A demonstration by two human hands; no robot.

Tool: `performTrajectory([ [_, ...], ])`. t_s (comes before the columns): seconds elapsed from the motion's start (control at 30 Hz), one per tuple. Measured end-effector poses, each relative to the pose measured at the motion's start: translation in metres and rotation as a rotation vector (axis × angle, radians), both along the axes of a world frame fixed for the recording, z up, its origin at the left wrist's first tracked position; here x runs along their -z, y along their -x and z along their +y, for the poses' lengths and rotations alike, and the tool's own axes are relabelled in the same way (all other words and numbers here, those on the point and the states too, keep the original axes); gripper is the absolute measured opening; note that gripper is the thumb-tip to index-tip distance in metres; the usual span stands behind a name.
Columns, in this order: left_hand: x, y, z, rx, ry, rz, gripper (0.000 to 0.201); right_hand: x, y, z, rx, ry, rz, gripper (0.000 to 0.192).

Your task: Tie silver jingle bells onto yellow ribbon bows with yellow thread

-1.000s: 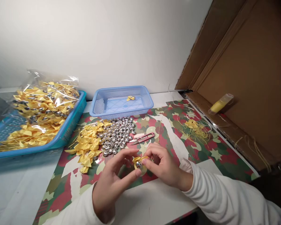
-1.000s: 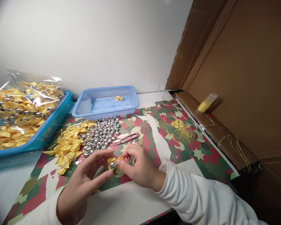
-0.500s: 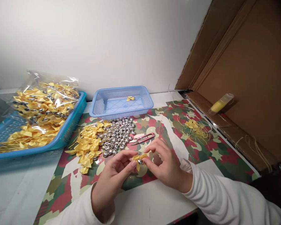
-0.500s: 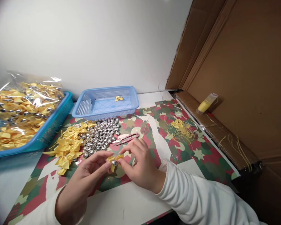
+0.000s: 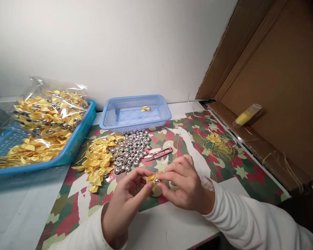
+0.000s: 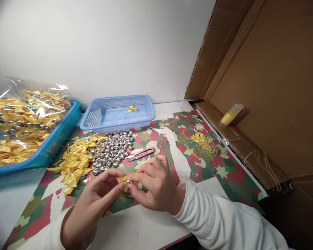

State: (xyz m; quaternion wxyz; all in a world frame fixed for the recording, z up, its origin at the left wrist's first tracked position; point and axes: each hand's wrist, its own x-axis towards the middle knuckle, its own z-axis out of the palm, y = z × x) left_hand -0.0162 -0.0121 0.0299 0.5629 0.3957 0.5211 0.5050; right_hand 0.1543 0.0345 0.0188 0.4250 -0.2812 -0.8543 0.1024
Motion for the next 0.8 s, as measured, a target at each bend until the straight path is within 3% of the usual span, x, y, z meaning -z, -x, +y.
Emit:
performTrajectory([
  [0.2,0.005,0.002,0.001,0.018,0.046,0.012,0.018,0.004,0.003,0.002,-0.062,0.078,0.064,0.004],
  [0.4,0.005,0.004,0.0,0.054,-0.003,0.006,0.016,-0.004,-0.002,0.012,-0.267,0.365,0.199,0.019],
  [0.57,0.002,0.001,-0.002,0.118,-0.019,-0.02,0.016,0.001,-0.005,0.016,-0.434,0.713,0.065,0.025],
  [0.8,0.006,0.002,-0.003,0.227,-0.069,-0.143,0.017,0.01,-0.005,0.016,-0.458,0.94,0.023,0.046],
])
